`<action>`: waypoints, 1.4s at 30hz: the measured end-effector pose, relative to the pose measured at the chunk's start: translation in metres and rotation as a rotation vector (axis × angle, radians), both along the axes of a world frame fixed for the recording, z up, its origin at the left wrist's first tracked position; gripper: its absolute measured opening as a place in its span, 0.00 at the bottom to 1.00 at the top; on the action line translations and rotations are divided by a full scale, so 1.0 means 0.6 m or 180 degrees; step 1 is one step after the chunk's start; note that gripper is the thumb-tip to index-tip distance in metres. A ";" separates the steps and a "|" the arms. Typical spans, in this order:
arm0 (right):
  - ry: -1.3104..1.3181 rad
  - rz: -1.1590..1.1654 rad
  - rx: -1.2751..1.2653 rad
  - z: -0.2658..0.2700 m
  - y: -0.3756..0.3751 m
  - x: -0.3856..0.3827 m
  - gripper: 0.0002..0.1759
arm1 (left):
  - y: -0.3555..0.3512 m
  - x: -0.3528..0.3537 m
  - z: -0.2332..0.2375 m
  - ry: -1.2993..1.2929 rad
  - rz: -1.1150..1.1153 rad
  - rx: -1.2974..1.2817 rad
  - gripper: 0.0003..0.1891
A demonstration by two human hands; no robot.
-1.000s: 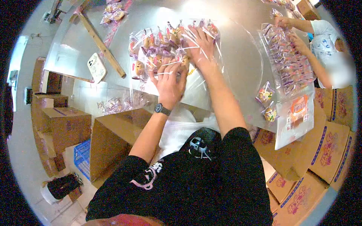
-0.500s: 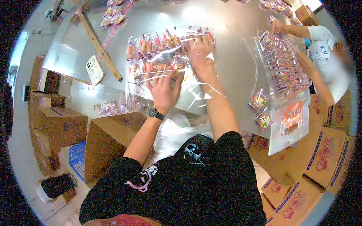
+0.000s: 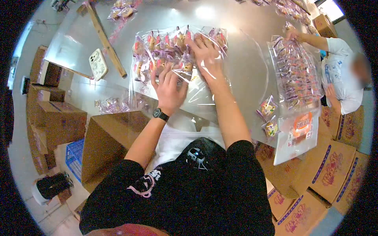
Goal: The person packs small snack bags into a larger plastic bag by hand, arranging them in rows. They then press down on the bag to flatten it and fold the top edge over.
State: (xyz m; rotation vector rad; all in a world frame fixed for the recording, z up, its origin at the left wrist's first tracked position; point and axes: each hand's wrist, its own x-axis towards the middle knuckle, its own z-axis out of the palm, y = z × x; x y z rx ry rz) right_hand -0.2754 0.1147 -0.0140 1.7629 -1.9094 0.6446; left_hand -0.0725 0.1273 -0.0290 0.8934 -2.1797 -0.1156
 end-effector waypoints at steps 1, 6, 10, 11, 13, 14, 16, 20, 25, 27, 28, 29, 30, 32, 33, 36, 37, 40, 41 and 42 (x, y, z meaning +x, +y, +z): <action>-0.0032 -0.0058 0.0069 0.000 -0.004 0.002 0.29 | -0.002 -0.004 -0.001 0.0066 0.0010 -0.0108 0.16; 0.0076 -0.0095 0.0478 0.022 0.019 0.012 0.32 | -0.001 -0.006 -0.001 0.0026 0.0007 -0.0146 0.21; -0.0182 0.0089 0.0363 0.041 0.055 0.032 0.37 | 0.003 -0.004 0.004 0.0091 0.0015 -0.0032 0.18; -0.0150 -0.0106 0.0368 0.045 0.072 0.046 0.37 | 0.003 -0.003 0.003 0.0084 0.0007 0.0005 0.19; -0.1299 0.0333 0.0254 0.052 0.121 0.086 0.36 | -0.002 -0.006 -0.015 0.0143 0.0044 -0.0178 0.20; -0.1856 0.0552 0.0180 0.057 0.148 0.104 0.35 | -0.008 -0.011 -0.020 0.0190 0.0060 -0.0279 0.21; -0.1326 0.0377 0.0420 0.080 0.211 0.142 0.30 | 0.001 -0.004 -0.002 0.0055 0.0019 -0.0100 0.20; -0.2469 0.2008 0.1283 0.199 0.256 0.127 0.16 | 0.003 -0.011 0.006 -0.0049 0.0199 0.0015 0.19; -0.2292 0.0498 -0.0279 0.279 0.109 -0.045 0.15 | 0.003 -0.021 0.027 -0.0085 0.0147 0.0195 0.19; -0.3732 0.0662 -0.0302 0.247 0.011 -0.160 0.19 | -0.003 -0.013 0.042 -0.0144 -0.0021 0.0207 0.20; -0.3537 0.0443 -0.0162 0.228 -0.032 -0.207 0.24 | -0.003 -0.011 0.051 -0.0183 -0.0019 0.0349 0.22; -0.3341 0.0234 -0.0005 0.203 -0.074 -0.248 0.29 | -0.006 -0.008 0.032 -0.0408 0.0046 0.0230 0.22; -0.2909 0.0127 0.0096 0.157 -0.120 -0.288 0.34 | -0.010 -0.004 0.012 -0.0637 0.0122 0.0108 0.22; -0.2041 -0.0068 0.0270 0.075 -0.203 -0.350 0.44 | -0.002 -0.005 0.017 -0.0482 0.0193 0.0257 0.23; -0.1891 -0.0153 0.0402 0.067 -0.237 -0.354 0.50 | -0.002 -0.003 0.024 -0.0418 0.0230 0.0313 0.24; -0.1574 -0.0282 0.0639 0.039 -0.356 -0.334 0.64 | -0.004 -0.015 0.054 -0.0750 0.0678 0.0485 0.24; -0.1544 -0.0246 0.0673 0.032 -0.396 -0.325 0.67 | -0.007 -0.009 0.064 -0.0940 0.0609 0.0741 0.25; -0.1117 -0.0083 0.0421 0.017 -0.507 -0.301 0.73 | -0.013 0.000 0.051 -0.0703 0.0473 0.0862 0.25; -0.0899 -0.0019 0.0267 0.017 -0.542 -0.295 0.74 | -0.012 0.001 0.050 -0.0723 0.0470 0.0848 0.25; -0.0910 0.0063 0.0257 0.020 -0.572 -0.287 0.75 | -0.012 0.001 0.054 -0.0723 0.0489 0.0972 0.25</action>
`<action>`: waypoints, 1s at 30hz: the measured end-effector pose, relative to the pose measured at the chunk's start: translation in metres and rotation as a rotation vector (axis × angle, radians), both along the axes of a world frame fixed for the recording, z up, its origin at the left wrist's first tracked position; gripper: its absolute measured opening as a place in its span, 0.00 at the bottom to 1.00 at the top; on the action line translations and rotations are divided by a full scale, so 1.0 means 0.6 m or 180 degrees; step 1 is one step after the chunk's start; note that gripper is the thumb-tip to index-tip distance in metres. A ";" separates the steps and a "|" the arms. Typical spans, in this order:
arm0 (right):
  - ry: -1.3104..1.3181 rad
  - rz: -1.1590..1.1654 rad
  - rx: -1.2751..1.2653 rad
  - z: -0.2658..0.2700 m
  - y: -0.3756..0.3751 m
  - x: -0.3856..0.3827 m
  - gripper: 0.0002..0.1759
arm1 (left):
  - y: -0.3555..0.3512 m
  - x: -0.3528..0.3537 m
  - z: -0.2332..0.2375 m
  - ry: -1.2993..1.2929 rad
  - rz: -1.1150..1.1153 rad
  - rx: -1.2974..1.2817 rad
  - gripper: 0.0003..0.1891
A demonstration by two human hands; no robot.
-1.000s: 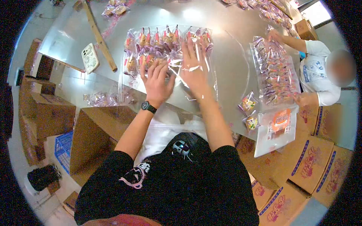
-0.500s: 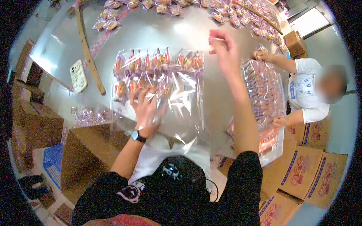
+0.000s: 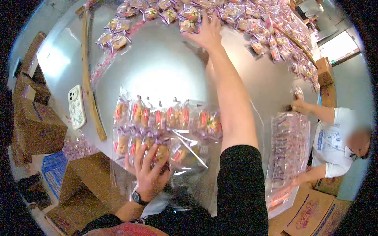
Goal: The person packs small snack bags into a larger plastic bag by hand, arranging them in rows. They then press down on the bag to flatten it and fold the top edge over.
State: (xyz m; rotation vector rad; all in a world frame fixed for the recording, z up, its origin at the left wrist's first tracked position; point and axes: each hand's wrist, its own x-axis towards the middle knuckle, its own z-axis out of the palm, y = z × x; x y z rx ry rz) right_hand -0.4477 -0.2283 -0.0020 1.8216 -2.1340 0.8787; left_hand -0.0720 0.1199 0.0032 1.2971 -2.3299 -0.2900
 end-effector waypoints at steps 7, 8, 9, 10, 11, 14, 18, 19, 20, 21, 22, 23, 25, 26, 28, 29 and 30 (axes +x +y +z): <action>0.0579 -0.0071 0.0659 -0.001 -0.127 0.013 0.76 | 0.014 -0.005 -0.047 0.0197 -0.0011 -0.0251 0.25; 0.0555 -0.0108 0.0617 -0.001 -0.139 0.015 0.74 | 0.014 -0.004 -0.050 0.0174 -0.0010 -0.0318 0.25; 0.0529 -0.0171 0.0598 -0.004 -0.146 0.013 0.73 | 0.014 -0.002 -0.044 0.0069 -0.0034 -0.0354 0.25; 0.0520 -0.0247 0.0559 -0.003 -0.153 0.010 0.71 | 0.013 -0.004 -0.044 -0.0017 -0.0067 -0.0410 0.26; 0.0582 -0.0255 0.0523 -0.002 -0.159 0.008 0.67 | 0.019 -0.006 -0.059 0.0065 0.0003 -0.0421 0.26; 0.0671 -0.0280 0.0725 0.015 -0.168 0.009 0.65 | 0.022 -0.002 -0.051 -0.0145 -0.0027 -0.0335 0.26; 0.0523 -0.0295 0.0602 0.036 -0.166 0.000 0.64 | 0.016 0.000 -0.038 -0.0205 -0.0036 -0.0350 0.25; 0.0367 -0.0280 0.0698 0.048 -0.159 0.005 0.63 | 0.018 0.000 -0.041 -0.0210 -0.0006 -0.0411 0.25; 0.0296 -0.0286 0.0608 0.043 -0.169 -0.002 0.62 | 0.018 0.000 -0.044 -0.0220 0.0030 -0.0479 0.25; 0.0228 -0.0299 0.0526 0.034 -0.182 -0.018 0.61 | 0.018 -0.001 -0.046 -0.0214 0.0059 -0.0497 0.25; 0.0163 -0.0316 0.0451 0.024 -0.188 -0.031 0.60 | 0.019 -0.002 -0.046 -0.0204 0.0084 -0.0508 0.25; 0.0229 -0.0295 0.0071 0.012 -0.194 -0.041 0.55 | 0.019 -0.004 -0.047 -0.0193 0.0113 -0.0526 0.25; 0.0292 -0.0323 0.0020 0.022 -0.187 -0.040 0.54 | 0.011 -0.001 -0.035 -0.0393 -0.0100 -0.0599 0.24; 0.0316 -0.0335 -0.0021 0.029 -0.183 -0.039 0.53 | 0.013 -0.001 -0.041 -0.0438 -0.0051 -0.0591 0.24; 0.0210 -0.0356 -0.0144 0.041 -0.212 -0.077 0.59 | 0.039 -0.001 -0.073 -0.0454 0.0199 -0.0523 0.23; -0.0052 -0.0395 -0.0183 0.036 -0.223 -0.105 0.62 | 0.054 -0.001 -0.087 -0.0434 0.0377 -0.0404 0.23; -0.0314 -0.0451 -0.0176 0.028 -0.224 -0.122 0.64 | 0.051 0.002 -0.068 -0.0659 0.0276 -0.0246 0.22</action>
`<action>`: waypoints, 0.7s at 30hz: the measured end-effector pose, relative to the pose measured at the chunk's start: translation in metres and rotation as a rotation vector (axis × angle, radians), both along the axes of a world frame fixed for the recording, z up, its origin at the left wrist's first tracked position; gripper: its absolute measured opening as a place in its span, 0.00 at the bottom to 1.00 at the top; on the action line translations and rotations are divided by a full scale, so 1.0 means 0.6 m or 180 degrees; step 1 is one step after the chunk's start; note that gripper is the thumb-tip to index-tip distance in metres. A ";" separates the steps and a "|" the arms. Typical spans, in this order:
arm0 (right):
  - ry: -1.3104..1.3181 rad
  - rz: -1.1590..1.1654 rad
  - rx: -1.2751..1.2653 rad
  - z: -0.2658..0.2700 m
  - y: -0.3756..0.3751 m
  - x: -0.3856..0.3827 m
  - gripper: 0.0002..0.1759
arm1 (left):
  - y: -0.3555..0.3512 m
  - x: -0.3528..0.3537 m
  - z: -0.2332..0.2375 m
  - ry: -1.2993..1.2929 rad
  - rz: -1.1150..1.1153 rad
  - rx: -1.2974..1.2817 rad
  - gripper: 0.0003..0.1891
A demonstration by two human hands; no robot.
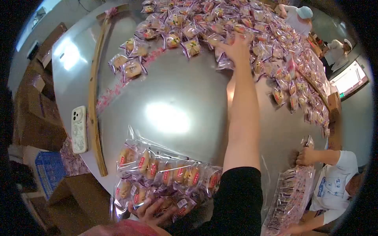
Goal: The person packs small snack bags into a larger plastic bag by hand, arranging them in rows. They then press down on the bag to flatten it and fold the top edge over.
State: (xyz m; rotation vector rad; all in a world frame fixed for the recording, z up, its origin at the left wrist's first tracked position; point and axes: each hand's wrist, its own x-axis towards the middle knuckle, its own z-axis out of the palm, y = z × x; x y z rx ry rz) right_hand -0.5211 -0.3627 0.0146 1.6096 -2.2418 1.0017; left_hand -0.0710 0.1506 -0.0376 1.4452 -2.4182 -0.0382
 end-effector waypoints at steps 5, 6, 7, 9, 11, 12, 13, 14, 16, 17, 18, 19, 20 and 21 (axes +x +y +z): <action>0.0276 -0.0334 0.1374 0.027 -0.007 0.034 0.82 | -0.012 0.010 0.037 -0.0057 -0.0251 0.0394 0.20; 0.0217 -0.0320 0.1401 0.020 -0.006 0.048 0.83 | -0.010 0.015 0.034 -0.0143 -0.0273 0.0331 0.21; 0.0177 -0.0293 0.1418 0.017 -0.007 0.058 0.84 | -0.007 0.016 0.030 -0.0214 -0.0280 0.0259 0.22; 0.0313 -0.0368 0.1517 0.016 -0.008 0.067 0.85 | -0.007 0.013 0.027 -0.0175 -0.0266 0.0180 0.24; 0.0040 -0.0451 0.1444 0.010 0.000 0.073 0.81 | -0.012 0.006 0.034 0.0008 -0.0226 0.0199 0.26; -0.0100 -0.0471 0.1382 0.012 -0.001 0.083 0.79 | -0.014 0.004 0.035 0.0101 -0.0264 0.0180 0.25; -0.0310 -0.0529 0.1264 0.022 0.011 0.100 0.75 | -0.018 0.000 0.033 0.0201 -0.0284 0.0137 0.25; -0.0175 -0.0542 0.1210 0.021 0.003 0.095 0.74 | -0.022 -0.003 0.030 0.0289 -0.0301 0.0095 0.25; 0.0041 -0.0555 0.1129 0.007 -0.005 0.073 0.73 | -0.023 -0.012 0.023 0.0508 -0.0227 0.0002 0.23; 0.0015 -0.0498 0.1100 0.010 -0.001 0.060 0.71 | -0.024 -0.011 0.022 0.0600 -0.0178 -0.0042 0.22; -0.0056 -0.0453 0.1110 0.014 0.001 0.054 0.71 | -0.027 -0.011 0.020 0.0593 -0.0168 -0.0068 0.22; -0.0113 -0.0414 0.1126 0.019 0.004 0.048 0.71 | -0.031 -0.012 0.021 0.0598 -0.0163 -0.0087 0.23; -0.0158 -0.0399 0.1163 0.017 0.009 0.044 0.70 | -0.028 -0.013 0.021 0.0620 -0.0177 -0.0082 0.23; 0.0088 -0.0619 0.1064 0.010 0.014 0.055 0.67 | -0.024 -0.014 0.018 0.0620 -0.0164 -0.0102 0.23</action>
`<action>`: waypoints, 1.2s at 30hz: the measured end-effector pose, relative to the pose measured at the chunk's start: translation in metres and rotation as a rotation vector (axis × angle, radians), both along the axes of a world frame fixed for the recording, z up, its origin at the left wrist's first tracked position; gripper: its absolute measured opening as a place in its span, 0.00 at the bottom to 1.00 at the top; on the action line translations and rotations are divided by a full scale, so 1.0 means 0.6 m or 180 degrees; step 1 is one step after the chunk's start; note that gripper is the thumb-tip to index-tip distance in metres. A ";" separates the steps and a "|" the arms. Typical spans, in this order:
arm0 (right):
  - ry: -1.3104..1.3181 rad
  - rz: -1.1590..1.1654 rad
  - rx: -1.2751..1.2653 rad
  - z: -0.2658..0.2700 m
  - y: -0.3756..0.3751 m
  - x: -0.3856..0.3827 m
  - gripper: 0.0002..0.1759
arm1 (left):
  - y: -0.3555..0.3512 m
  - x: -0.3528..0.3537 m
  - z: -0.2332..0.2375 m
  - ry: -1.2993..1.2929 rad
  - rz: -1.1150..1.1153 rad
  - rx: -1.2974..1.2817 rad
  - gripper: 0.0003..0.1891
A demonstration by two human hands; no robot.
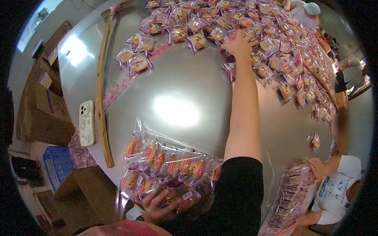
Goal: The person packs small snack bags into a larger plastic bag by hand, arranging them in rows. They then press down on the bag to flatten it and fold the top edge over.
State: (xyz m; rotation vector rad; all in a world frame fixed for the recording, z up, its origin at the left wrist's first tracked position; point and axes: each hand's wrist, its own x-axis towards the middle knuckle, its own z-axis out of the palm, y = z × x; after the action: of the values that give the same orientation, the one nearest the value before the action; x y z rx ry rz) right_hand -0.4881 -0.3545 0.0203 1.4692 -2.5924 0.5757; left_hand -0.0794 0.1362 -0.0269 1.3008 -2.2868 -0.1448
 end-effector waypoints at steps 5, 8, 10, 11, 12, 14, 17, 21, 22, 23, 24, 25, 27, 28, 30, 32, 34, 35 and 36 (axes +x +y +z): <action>-0.0230 0.0170 -0.0733 -0.038 -0.006 -0.022 0.59 | -0.003 0.005 0.004 -0.0171 -0.0073 0.0060 0.24; -0.0478 0.0108 -0.1179 -0.017 0.009 -0.052 0.56 | -0.008 -0.002 -0.010 -0.0026 0.0018 -0.0214 0.25; -0.0657 0.0148 -0.1668 -0.013 0.032 -0.059 0.57 | -0.012 -0.006 0.004 0.0037 0.0032 -0.0148 0.26; -0.0767 0.0302 -0.1791 -0.010 0.041 -0.074 0.56 | -0.015 -0.009 0.006 0.0106 0.0048 -0.0141 0.26; -0.0860 0.0482 -0.1909 -0.007 0.049 -0.097 0.55 | -0.010 -0.007 -0.007 0.0118 0.0053 -0.0200 0.27; -0.1859 0.0964 -0.2535 0.032 0.118 -0.071 0.49 | -0.014 -0.002 -0.002 0.0089 -0.0058 -0.0082 0.26; -0.3606 0.0591 -0.2571 0.082 0.277 -0.009 0.40 | -0.011 -0.007 -0.005 0.0370 -0.0156 0.0192 0.27; -0.4773 0.1227 -0.2275 0.119 0.583 0.063 0.32 | -0.031 -0.008 0.023 0.0396 -0.0352 0.0107 0.26; -0.4665 0.1327 -0.2268 0.163 0.662 0.133 0.30 | -0.037 -0.005 0.034 0.0459 -0.0422 0.0342 0.26; -0.4544 0.1435 -0.2270 0.209 0.723 0.197 0.28 | -0.042 -0.004 0.040 0.0530 -0.0496 0.0565 0.25; -0.4639 0.2547 -0.1973 0.180 0.783 0.171 0.31 | -0.045 -0.004 0.050 0.0531 -0.0477 0.0505 0.25; -0.4642 0.2631 -0.1792 0.182 0.844 0.194 0.34 | -0.041 0.001 0.058 0.0527 -0.0461 0.0432 0.25; -0.5146 0.2201 -0.1644 0.169 0.990 0.247 0.40 | -0.031 0.001 0.052 0.0532 -0.0439 0.0102 0.25; -0.5640 0.1643 -0.1753 0.154 1.075 0.275 0.43 | -0.036 -0.006 0.049 0.0572 -0.0402 -0.0122 0.24; -0.5963 0.1519 -0.1660 0.113 1.164 0.345 0.47 | -0.038 -0.008 0.063 0.0631 -0.0417 -0.0085 0.24; -0.5277 0.1381 -0.1145 0.115 1.143 0.490 0.53 | -0.048 -0.011 0.086 0.0894 -0.0453 -0.0063 0.17; -0.5305 0.0859 -0.0810 0.077 1.155 0.539 0.59 | -0.046 -0.014 0.084 0.0913 -0.0387 -0.0024 0.17; -0.5158 0.0732 -0.0734 0.055 1.144 0.552 0.60 | -0.050 -0.016 0.084 0.0924 -0.0357 -0.0023 0.17; -0.5000 0.0616 -0.0665 0.039 1.131 0.558 0.62 | -0.054 -0.024 0.057 0.1023 -0.0345 -0.0256 0.18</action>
State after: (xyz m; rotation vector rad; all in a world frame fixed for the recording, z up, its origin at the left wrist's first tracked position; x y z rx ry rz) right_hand -0.1531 0.3242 0.0436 1.3799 -2.8975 2.8172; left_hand -0.0940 0.1036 0.0074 1.0303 -2.0649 -0.2756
